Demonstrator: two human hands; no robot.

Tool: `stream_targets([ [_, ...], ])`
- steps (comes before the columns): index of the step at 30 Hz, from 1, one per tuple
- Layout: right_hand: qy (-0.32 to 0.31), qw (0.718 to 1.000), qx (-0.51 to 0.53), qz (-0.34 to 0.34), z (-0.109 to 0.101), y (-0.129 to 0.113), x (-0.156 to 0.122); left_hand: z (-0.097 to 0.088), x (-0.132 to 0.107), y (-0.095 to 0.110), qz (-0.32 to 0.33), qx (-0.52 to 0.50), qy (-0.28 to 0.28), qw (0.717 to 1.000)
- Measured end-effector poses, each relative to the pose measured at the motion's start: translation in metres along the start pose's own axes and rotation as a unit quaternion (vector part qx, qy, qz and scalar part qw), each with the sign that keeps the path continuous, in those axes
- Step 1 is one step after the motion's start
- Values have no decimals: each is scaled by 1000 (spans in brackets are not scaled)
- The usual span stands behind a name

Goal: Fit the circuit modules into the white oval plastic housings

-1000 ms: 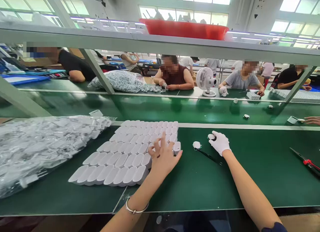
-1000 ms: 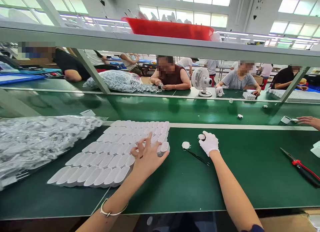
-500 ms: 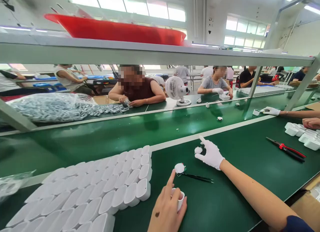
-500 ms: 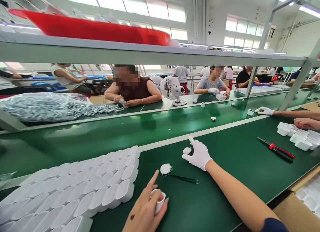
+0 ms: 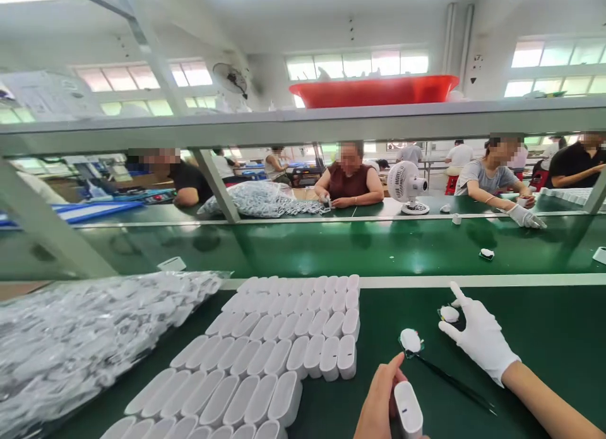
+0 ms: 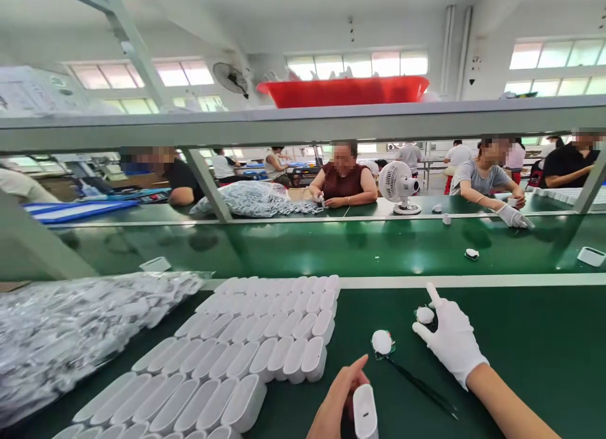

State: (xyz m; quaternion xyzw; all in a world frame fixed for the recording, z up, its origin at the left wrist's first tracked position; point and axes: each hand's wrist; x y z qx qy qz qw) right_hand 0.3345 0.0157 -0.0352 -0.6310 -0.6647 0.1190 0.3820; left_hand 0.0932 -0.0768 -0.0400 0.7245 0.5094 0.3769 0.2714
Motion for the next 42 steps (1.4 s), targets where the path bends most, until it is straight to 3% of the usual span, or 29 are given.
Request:
stream_targets([
  [4, -18, 999, -12, 25, -2, -4, 2, -7, 6, 4, -23, -37, -54, 998],
  [10, -14, 998, -17, 60, -11, -6, 1, -12, 8, 12, -134, -158, 40, 978],
  [15, -34, 988, 129, 75, -15, -4, 2, -14, 8, 16, -123, -217, -2, 968],
  [19, -4, 953, 288, 95, -16, -26, -5, -17, 7, 21, -120, -197, -13, 973],
  [22, 12, 906, 406, 120, -25, -59, -21, -21, 10, 25, -148, -211, 3, 966],
  [25, 4, 869, 477, 128, -35, -92, -42, -24, 15, 23, -130, -220, 5, 967],
  [28, -36, 881, 466, 68, -35, -111, -63, -24, 18, 20, -94, -197, 17, 976],
  [32, -66, 898, 427, -88, -20, -113, -78, -24, 18, 20, -61, -148, 32, 987],
  [38, -125, 900, 324, -263, -19, -103, -68, -28, 17, 19, -40, -76, 21, 996],
  [42, -169, 883, 309, -311, -27, -106, -61, -29, 16, 17, -17, -39, 43, 998],
])
Point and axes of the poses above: each hand's wrist, its own x-axis towards the middle knuckle, its own z-axis out of the palm, y = z × x, and after that the axes turned 12 degrees about x, right-handed
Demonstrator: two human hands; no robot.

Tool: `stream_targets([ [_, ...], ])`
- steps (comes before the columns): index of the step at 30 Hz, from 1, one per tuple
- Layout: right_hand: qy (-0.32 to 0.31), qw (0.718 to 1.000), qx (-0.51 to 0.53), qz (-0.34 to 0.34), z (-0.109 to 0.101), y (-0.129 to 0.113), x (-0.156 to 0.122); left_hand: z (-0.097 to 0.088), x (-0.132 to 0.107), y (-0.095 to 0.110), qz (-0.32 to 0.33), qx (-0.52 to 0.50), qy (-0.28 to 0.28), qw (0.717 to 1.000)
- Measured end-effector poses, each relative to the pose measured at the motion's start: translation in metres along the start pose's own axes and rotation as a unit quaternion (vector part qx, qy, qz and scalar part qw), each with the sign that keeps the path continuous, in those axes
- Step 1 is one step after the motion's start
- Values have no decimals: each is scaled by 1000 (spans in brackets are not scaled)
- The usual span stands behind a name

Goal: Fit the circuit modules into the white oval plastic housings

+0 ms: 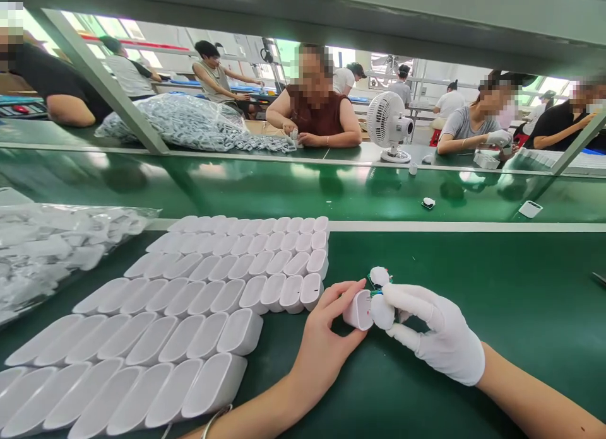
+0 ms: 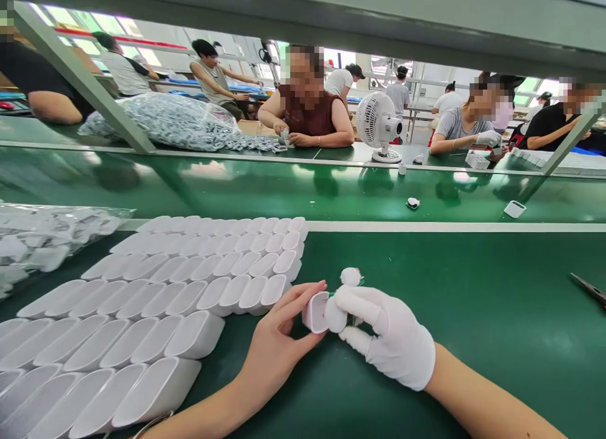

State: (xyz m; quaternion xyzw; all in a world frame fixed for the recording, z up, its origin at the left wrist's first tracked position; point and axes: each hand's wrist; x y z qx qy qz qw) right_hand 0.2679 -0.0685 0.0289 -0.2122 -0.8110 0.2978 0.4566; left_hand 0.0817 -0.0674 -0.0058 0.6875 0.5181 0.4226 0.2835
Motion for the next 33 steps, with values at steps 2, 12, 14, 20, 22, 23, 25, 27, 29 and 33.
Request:
stream_targets([
  [2, -35, 999, 2, 12, -1, -2, 2, 0, 0, -1, 18, 19, 1, 1000],
  [12, -89, 989, 65, 97, 5, -3, 9, -1, -2, 3, 81, 78, 5, 994],
  [14, -86, 989, 61, 99, 5, -6, 9, -1, -4, 3, 79, 94, 9, 992],
  [20, -79, 991, 13, 110, 6, -10, 7, -2, -5, 4, 113, 132, 27, 984],
  [22, -84, 991, 12, 107, 7, -8, 6, -2, -5, 4, 129, 149, 25, 980],
  [23, -85, 991, 11, 101, 8, -6, 6, -2, -5, 4, 135, 158, 23, 978],
  [25, -83, 992, 13, 91, 9, -4, 3, -2, -5, 4, 138, 169, 15, 976],
  [27, -62, 993, 31, 96, 9, -4, -1, -1, -4, 3, 127, 161, 3, 979],
  [29, -8, 985, 72, 154, 8, -4, -5, -1, -4, 3, 109, 139, -13, 984],
  [33, 77, 908, 223, 345, 4, -4, -7, -1, -4, 4, 123, 127, -31, 984],
])
Point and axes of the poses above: each hand's wrist, its own x-axis towards the middle knuckle, its own z-axis out of the palm, y = z × x, and after that the axes turned 12 degrees about x, right-handed
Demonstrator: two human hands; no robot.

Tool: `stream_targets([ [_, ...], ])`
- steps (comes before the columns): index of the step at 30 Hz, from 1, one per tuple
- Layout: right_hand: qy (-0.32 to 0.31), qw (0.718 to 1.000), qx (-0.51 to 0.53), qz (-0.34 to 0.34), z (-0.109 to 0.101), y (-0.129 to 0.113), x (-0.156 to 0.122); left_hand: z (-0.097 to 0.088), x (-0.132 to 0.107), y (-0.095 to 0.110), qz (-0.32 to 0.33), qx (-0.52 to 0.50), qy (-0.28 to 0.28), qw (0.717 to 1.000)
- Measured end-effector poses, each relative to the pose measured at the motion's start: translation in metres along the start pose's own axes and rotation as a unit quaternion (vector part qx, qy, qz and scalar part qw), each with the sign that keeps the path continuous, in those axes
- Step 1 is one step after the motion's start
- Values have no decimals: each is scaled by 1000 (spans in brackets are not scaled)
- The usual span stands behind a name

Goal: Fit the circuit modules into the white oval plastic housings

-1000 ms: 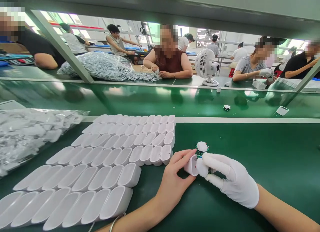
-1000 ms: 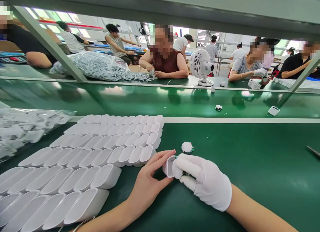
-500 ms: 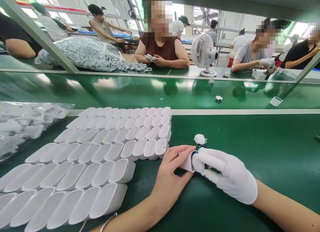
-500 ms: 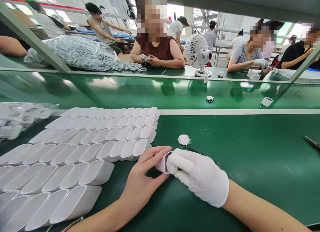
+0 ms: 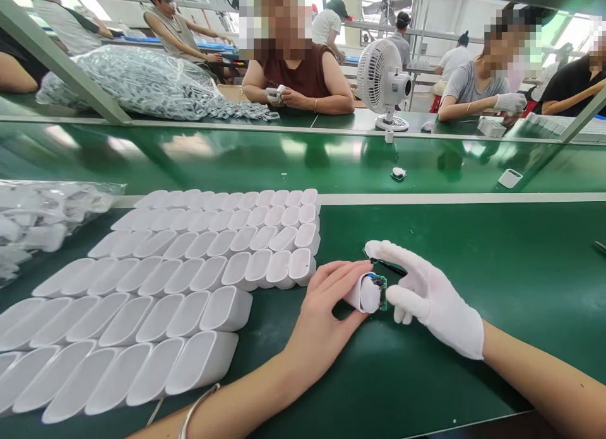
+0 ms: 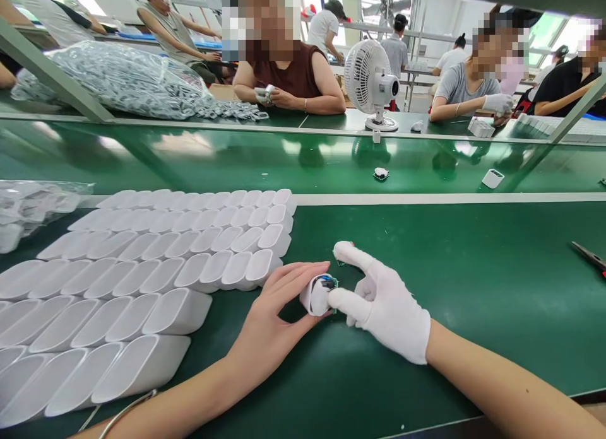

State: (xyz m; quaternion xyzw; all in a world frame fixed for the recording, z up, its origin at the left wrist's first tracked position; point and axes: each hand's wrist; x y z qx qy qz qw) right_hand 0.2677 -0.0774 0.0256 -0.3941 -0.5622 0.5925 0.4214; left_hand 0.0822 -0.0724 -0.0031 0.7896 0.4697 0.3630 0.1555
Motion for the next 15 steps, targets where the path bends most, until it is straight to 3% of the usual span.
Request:
stream_targets([
  [4, -94, 978, 138, 123, -2, 0, 9, 0, -3, 1, 31, -13, -34, 999],
  [7, -152, 962, 191, 126, -2, 1, 14, 3, -6, 1, 19, -66, -70, 995],
  [9, -159, 958, 214, 105, -1, -1, 15, 5, -8, 1, -23, -126, -94, 987],
  [11, -150, 959, 228, 79, 1, -3, 14, 6, -9, 3, -96, -214, -117, 965],
  [15, -111, 964, 239, 27, 7, -3, 13, 4, -6, 9, -201, -395, -148, 884],
])
Point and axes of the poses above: each hand's wrist, its own x-axis towards the middle knuckle, its own z-axis out of the palm, y = z × x, and after that the axes turned 12 degrees about x, right-handed
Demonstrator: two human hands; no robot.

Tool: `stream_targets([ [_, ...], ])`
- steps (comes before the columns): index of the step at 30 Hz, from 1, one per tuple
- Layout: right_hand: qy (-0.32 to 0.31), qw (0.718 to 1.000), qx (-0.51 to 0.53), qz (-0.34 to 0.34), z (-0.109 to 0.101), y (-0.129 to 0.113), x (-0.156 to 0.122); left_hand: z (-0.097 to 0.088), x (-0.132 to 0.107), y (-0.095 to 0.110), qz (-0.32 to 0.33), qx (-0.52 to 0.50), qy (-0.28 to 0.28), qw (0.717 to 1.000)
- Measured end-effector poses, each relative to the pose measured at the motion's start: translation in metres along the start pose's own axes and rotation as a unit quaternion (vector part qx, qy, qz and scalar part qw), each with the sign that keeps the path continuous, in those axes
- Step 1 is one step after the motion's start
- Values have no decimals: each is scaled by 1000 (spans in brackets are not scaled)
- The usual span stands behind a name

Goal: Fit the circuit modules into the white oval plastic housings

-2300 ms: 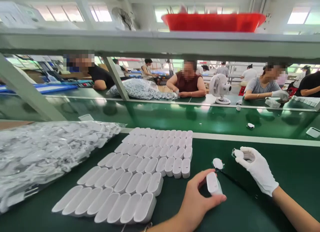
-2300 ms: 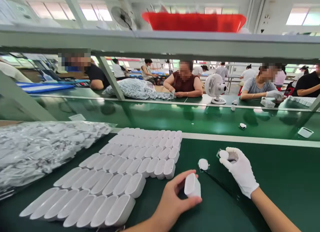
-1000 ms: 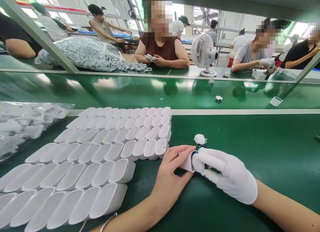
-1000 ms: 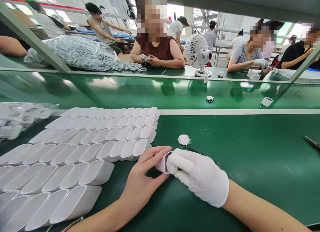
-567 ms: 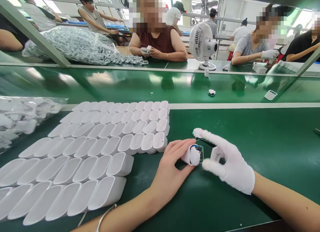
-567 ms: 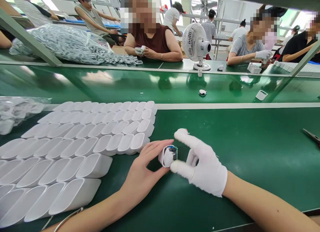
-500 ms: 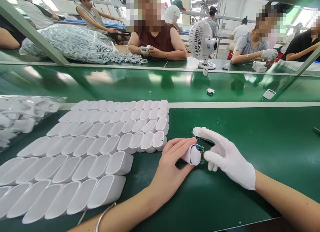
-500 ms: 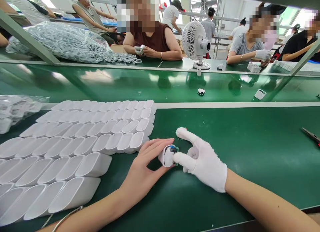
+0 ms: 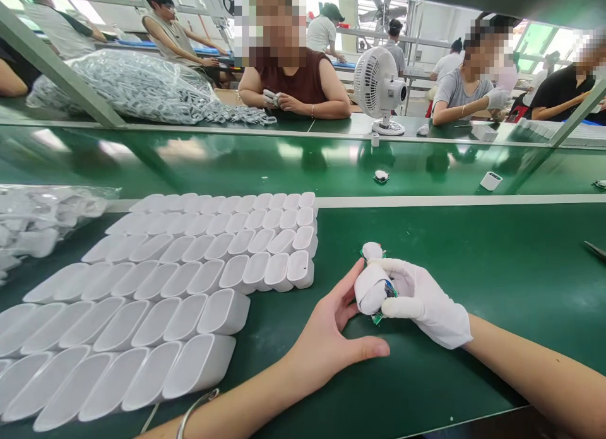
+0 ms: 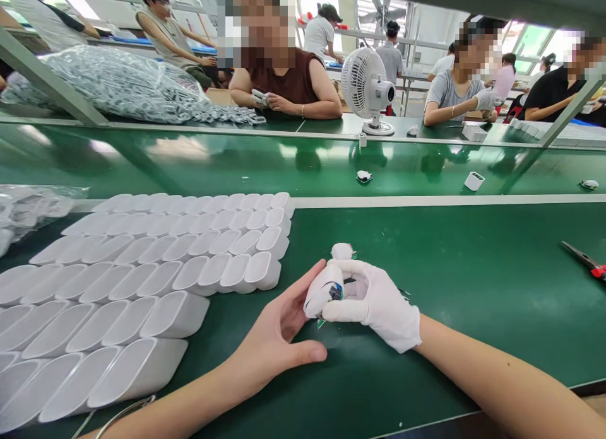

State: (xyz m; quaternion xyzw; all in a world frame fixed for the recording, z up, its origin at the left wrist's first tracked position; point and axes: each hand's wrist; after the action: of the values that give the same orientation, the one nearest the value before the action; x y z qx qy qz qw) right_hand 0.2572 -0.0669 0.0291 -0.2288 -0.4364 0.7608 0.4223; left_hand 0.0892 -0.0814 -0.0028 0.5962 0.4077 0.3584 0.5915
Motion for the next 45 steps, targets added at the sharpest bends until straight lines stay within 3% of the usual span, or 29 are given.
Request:
stream_targets([
  [3, 9, 1000, 1, -12, 0, 5, 1, 1, -1, 8, -21, -44, 14, 999],
  [6, 56, 998, 3, -13, 1, 11, 0, 1, -2, 15, -28, -38, 20, 999],
  [12, 151, 988, -26, -13, 9, 13, -3, 3, -2, 20, -56, -65, -15, 996],
  [18, 122, 991, -40, 38, 3, 7, -3, 3, 0, 19, -67, -49, -66, 994],
  [24, 160, 972, -110, 132, -1, 3, -3, 1, 1, 18, -88, -4, -105, 990],
  [28, 154, 969, -85, 176, 0, -2, -3, -1, 1, 18, -75, 21, -122, 989],
  [35, 129, 975, -26, 176, -1, -4, -5, -1, 1, 19, -86, 28, -131, 987],
  [40, 172, 963, -117, 173, 2, -1, -5, -2, 1, 18, -87, 54, -128, 986],
  [45, 101, 971, -39, 211, -6, -7, -3, -2, 0, 19, -95, 47, -130, 986],
])
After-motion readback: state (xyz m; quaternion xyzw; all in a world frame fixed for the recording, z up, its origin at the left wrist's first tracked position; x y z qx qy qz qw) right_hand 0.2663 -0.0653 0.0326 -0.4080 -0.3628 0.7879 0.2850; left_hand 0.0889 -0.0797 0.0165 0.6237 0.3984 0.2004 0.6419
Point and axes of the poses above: each hand's wrist, its own x-axis towards the middle knuckle, its own z-axis out of the palm, y = z × x, and after that the axes turned 12 degrees about x, right-handed
